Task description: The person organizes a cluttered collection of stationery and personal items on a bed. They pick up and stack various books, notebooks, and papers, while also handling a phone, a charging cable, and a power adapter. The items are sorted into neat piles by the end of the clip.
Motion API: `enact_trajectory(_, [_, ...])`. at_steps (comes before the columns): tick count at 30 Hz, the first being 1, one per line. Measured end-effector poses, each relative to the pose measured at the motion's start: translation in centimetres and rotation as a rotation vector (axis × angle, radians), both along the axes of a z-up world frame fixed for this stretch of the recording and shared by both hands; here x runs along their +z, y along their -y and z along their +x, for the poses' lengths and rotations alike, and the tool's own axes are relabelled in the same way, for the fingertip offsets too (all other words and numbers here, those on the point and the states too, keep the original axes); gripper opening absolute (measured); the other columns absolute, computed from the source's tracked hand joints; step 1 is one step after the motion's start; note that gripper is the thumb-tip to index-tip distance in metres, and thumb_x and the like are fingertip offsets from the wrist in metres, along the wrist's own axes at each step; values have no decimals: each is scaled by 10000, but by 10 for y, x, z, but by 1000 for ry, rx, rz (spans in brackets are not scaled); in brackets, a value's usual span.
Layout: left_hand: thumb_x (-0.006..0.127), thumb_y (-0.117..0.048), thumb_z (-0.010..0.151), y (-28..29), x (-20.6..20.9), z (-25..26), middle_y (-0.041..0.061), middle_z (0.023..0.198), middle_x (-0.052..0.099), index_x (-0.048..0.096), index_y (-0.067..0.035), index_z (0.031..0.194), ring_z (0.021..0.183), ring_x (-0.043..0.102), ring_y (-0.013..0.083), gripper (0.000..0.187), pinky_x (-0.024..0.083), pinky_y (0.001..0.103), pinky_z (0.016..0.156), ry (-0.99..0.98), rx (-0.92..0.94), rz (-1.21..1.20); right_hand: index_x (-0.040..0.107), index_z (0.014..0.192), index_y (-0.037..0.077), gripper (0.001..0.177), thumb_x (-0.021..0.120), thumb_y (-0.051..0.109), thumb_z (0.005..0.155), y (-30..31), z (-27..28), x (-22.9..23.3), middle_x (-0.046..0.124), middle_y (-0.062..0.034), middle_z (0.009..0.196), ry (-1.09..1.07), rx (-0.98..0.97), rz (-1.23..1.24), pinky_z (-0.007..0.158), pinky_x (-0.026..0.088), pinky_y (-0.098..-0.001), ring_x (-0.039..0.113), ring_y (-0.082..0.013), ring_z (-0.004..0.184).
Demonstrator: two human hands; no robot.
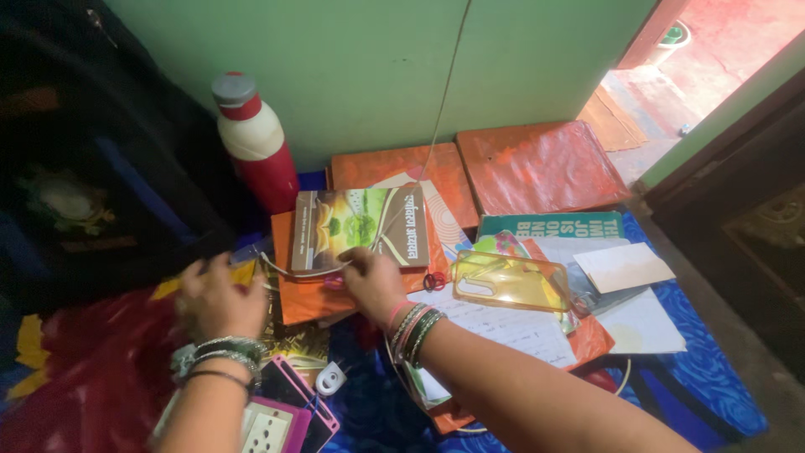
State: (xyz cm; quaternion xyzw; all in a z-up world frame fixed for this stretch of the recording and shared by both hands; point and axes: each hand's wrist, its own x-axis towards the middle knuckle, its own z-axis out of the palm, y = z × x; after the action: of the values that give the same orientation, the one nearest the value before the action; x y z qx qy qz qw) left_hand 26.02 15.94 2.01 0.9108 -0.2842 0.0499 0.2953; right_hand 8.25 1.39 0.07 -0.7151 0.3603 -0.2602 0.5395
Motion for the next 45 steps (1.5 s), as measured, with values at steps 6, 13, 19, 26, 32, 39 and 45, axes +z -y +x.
enact_trajectory(6, [835, -363, 753, 70, 14, -84, 185, 1468, 484, 633, -214, 1335, 1343, 436, 443, 634, 345, 565, 1131, 166, -406, 22, 752, 1106, 126, 326, 660, 161, 794, 28, -47, 33, 670, -173, 1089, -205, -246, -606, 990, 465, -464, 588, -394, 1108])
enact_trajectory(13, [842, -444, 777, 112, 27, -141, 136, 1583, 331, 447, -368, 1467, 1452, 334, 381, 798, 262, 641, 1145, -157, -344, 467, 651, 1256, 168, 438, 709, 293, 841, 72, -103, 42, 658, -177, 1126, -525, 68, -648, 938, 445, -498, 594, -386, 1108])
enact_trajectory(19, [822, -328, 781, 107, 22, -152, 114, 1443, 504, 558, -260, 1342, 1338, 496, 369, 624, 374, 601, 1076, 32, -163, 381, 662, 1119, 151, 302, 693, 243, 833, 92, -136, 19, 696, -115, 918, -352, 312, -756, 790, 518, -484, 669, -358, 903])
enact_trajectory(26, [730, -356, 948, 95, 23, -173, 95, 1237, 643, 654, -179, 1147, 1177, 626, 325, 277, 518, 477, 977, -162, 4, 286, 735, 913, 142, 121, 680, 234, 856, 79, -140, 27, 686, -104, 875, -377, 381, -875, 799, 484, -480, 642, -320, 909])
enact_trajectory(32, [796, -232, 790, 98, 5, -188, 109, 1220, 614, 576, -212, 1324, 1137, 593, 352, 578, 488, 486, 947, -119, -144, 198, 743, 837, 133, 100, 649, 160, 857, 84, -127, 5, 687, -104, 889, -356, 525, -905, 832, 512, -451, 660, -315, 904])
enact_trajectory(39, [800, -146, 769, 98, -26, -189, 133, 1162, 638, 599, -157, 1225, 1132, 587, 378, 499, 465, 479, 971, -9, -200, 75, 750, 921, 91, 121, 651, 117, 855, 78, -131, 11, 669, -150, 958, -330, 523, -658, 873, 526, -450, 660, -342, 955])
enact_trajectory(45, [778, -125, 791, 91, -46, -169, 112, 1092, 666, 635, -155, 1156, 1103, 615, 352, 393, 487, 464, 963, -23, -238, 107, 753, 983, 90, 203, 639, 60, 817, 78, -132, 8, 650, -153, 996, -288, 658, -808, 898, 521, -434, 633, -345, 1027])
